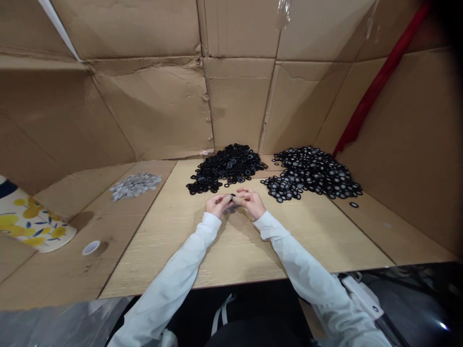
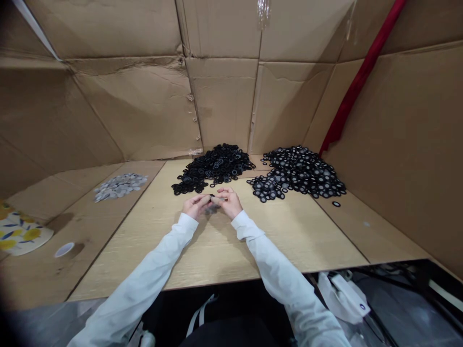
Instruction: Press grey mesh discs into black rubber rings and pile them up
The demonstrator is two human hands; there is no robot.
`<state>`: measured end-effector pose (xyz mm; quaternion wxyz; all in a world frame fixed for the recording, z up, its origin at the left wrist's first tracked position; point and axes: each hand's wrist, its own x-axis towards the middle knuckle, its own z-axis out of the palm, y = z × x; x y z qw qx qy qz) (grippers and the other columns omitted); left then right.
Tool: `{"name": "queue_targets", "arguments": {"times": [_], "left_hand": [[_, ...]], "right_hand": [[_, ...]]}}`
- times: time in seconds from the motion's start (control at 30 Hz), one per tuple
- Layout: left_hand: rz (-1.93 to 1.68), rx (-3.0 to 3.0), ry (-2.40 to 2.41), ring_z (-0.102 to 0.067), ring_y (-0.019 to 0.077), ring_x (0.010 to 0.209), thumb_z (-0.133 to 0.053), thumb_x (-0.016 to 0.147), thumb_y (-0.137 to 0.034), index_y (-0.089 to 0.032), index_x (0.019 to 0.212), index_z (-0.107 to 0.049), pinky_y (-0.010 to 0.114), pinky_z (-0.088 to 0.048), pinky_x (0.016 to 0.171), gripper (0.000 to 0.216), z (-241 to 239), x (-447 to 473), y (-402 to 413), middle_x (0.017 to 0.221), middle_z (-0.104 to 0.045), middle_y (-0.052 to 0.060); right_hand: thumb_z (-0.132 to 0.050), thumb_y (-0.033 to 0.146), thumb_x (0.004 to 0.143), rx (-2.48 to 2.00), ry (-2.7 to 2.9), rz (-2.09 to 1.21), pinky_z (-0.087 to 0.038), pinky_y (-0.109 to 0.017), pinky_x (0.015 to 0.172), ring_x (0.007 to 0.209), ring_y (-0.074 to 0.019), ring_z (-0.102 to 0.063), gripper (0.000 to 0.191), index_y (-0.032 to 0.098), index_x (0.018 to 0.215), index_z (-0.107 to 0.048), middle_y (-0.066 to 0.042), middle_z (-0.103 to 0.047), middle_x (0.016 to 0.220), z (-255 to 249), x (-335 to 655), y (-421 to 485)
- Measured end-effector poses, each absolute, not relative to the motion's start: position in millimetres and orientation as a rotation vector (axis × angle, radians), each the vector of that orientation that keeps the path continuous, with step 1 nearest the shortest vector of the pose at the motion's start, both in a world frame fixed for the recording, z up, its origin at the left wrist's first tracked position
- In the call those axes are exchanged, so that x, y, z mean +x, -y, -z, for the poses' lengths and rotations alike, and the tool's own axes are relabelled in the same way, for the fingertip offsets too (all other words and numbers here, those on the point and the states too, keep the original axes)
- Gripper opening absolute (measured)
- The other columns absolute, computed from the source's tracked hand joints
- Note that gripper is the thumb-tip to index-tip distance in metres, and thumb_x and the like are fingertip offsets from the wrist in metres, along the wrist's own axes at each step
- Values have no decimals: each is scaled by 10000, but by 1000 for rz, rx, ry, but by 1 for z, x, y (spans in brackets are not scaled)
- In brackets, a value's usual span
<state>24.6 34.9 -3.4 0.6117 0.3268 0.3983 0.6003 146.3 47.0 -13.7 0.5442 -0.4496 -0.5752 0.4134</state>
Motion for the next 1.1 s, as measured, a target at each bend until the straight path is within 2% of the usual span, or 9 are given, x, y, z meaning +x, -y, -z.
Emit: {"name": "queue_targets", "arguments": {"times": [0.13,0.33,0.5,0.67,0.8,0.93,1.1], "left_hand": [[-1403,763,-954,-579,118,531,-759,364,-180,-95,548,-601,314,-466,706,256,2,25,-34,557,-613,20],[-1297,759,-918,-602,148,609,-749,388,-131,-94,593,-614,335,-434,775,248,5,26,-34,586,-633,44],[-1276,740,-848,-601,134,639,-729,440,-126,-105,596,-616,317,-428,791,194,9,27,-36,616,-640,39],[-1261,740,-823,-595,123,630,-732,433,-135,-102,610,-626,298,-433,772,209,12,25,-36,645,-643,41],[-1245,770,-791,-594,124,644,-751,396,-171,-99,627,-636,286,-433,765,268,11,24,-36,663,-647,43],[-1280,805,-878,-586,122,603,-756,368,-200,-102,605,-636,284,-435,747,283,11,25,-36,620,-642,40],[-1343,917,-1021,-574,133,562,-744,383,-256,-107,606,-645,295,-449,687,286,13,24,-36,585,-635,37]], "right_hand": [[-630,346,526,-1121,1356,-944,-381,-358,798,879,-202,-492,193,154,545,-640,-75,-518,859,15,149,-50],[-656,324,496,-1187,1288,-874,-364,-370,831,887,-208,-492,176,158,553,-646,-69,-507,850,15,151,-50],[-675,322,474,-1165,1247,-942,-395,-372,774,883,-211,-494,193,156,566,-643,-75,-500,885,10,150,-47],[-680,325,464,-1093,1231,-1027,-361,-355,814,904,-204,-484,183,155,509,-630,-62,-533,825,9,151,-47],[-701,320,415,-1014,1108,-1226,-379,-313,735,786,-162,-512,207,151,509,-628,-45,-566,797,15,151,-49],[-698,313,411,-930,1023,-1413,-371,-275,627,619,-114,-503,215,154,538,-629,-13,-586,651,18,149,-47],[-683,280,418,-915,1012,-1431,-338,-242,569,578,-99,-482,168,154,514,-626,3,-586,579,15,146,-42]]}}
